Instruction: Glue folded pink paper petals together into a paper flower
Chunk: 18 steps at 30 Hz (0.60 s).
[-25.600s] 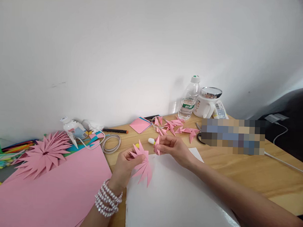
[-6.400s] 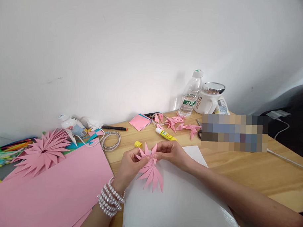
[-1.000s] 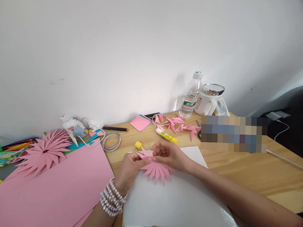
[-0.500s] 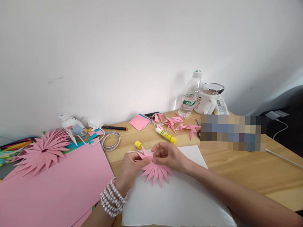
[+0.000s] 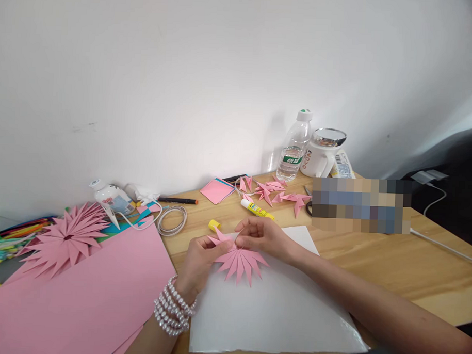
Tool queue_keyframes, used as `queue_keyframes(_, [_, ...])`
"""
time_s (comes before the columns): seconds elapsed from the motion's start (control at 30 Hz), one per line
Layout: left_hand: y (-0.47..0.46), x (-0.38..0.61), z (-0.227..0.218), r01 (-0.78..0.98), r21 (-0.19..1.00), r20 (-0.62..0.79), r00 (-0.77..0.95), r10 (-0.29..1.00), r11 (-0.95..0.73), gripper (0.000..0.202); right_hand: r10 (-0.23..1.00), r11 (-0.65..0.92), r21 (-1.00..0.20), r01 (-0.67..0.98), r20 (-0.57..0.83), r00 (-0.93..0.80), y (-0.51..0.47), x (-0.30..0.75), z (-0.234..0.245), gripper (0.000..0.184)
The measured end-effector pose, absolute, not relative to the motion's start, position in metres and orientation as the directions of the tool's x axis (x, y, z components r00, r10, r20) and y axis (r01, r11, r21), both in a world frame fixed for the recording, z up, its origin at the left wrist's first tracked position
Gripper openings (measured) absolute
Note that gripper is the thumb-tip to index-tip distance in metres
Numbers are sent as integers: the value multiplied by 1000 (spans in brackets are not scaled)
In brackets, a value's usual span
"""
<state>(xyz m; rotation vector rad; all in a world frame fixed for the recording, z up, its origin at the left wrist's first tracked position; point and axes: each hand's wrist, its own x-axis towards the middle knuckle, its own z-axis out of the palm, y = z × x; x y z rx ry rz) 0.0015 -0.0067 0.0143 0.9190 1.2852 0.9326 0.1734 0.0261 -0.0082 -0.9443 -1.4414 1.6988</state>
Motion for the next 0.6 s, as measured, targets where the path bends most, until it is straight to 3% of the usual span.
queue_keyframes(0.1, [-6, -1, 19, -100, 919, -382, 17, 924, 382, 23, 971, 111, -991, 70, 93, -222, 32, 179, -8, 26])
queue_keyframes(0.17, [-5, -4, 21, -130, 912, -391, 8, 920, 388, 23, 956, 292, -902, 319, 289, -56, 38, 184, -12, 18])
queue_keyframes(0.23, [-4, -6, 21, -148, 909, -393, 2, 920, 389, 24, 911, 352, -737, 577, 410, -32, 43, 189, -18, 11])
queue_keyframes(0.33, [-4, -8, 22, -169, 910, -384, -3, 923, 378, 24, 911, 311, -529, 790, 402, -90, 48, 194, -27, 14])
queue_keyframes(0.47, [-3, -8, 24, -178, 910, -378, 14, 926, 374, 24, 933, 286, -452, 845, 332, -139, 51, 195, -33, 24])
queue_keyframes(0.53, [-3, -8, 25, -177, 908, -382, 22, 924, 380, 25, 936, 295, -512, 807, 325, -135, 52, 195, -33, 25])
queue_keyframes(0.6, [-2, -9, 24, -180, 905, -388, 24, 921, 386, 26, 946, 284, -647, 708, 308, -98, 54, 195, -32, 23])
